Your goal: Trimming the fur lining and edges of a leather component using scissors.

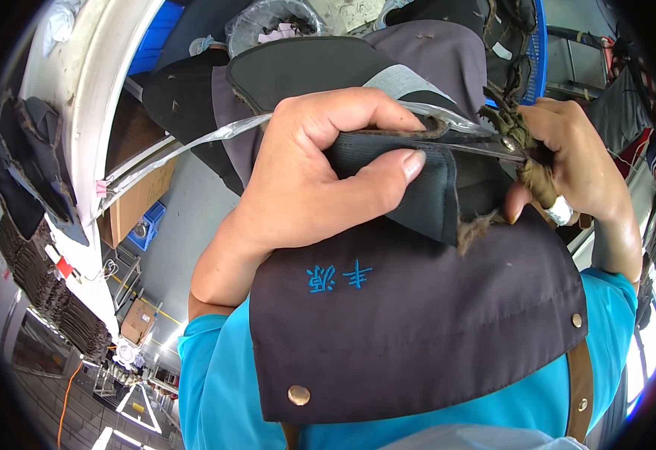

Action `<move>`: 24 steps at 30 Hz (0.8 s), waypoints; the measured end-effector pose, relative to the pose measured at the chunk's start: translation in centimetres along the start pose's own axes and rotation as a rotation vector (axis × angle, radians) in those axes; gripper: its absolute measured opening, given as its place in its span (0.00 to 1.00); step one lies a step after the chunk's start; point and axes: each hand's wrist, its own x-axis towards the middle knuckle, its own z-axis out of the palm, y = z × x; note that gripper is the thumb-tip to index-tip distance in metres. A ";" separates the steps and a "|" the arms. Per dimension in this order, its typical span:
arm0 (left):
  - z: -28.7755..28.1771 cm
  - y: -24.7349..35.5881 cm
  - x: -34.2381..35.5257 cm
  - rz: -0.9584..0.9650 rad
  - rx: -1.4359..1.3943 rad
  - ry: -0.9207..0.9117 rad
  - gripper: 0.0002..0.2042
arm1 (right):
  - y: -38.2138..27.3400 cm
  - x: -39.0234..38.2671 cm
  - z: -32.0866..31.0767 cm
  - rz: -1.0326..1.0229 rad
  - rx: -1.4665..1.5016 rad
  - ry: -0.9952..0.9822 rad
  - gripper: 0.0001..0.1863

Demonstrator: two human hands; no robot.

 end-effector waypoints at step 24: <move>0.2 0.4 0.0 -0.074 0.017 -0.023 0.03 | -0.6 0.4 -0.3 -0.005 -0.171 -0.006 0.16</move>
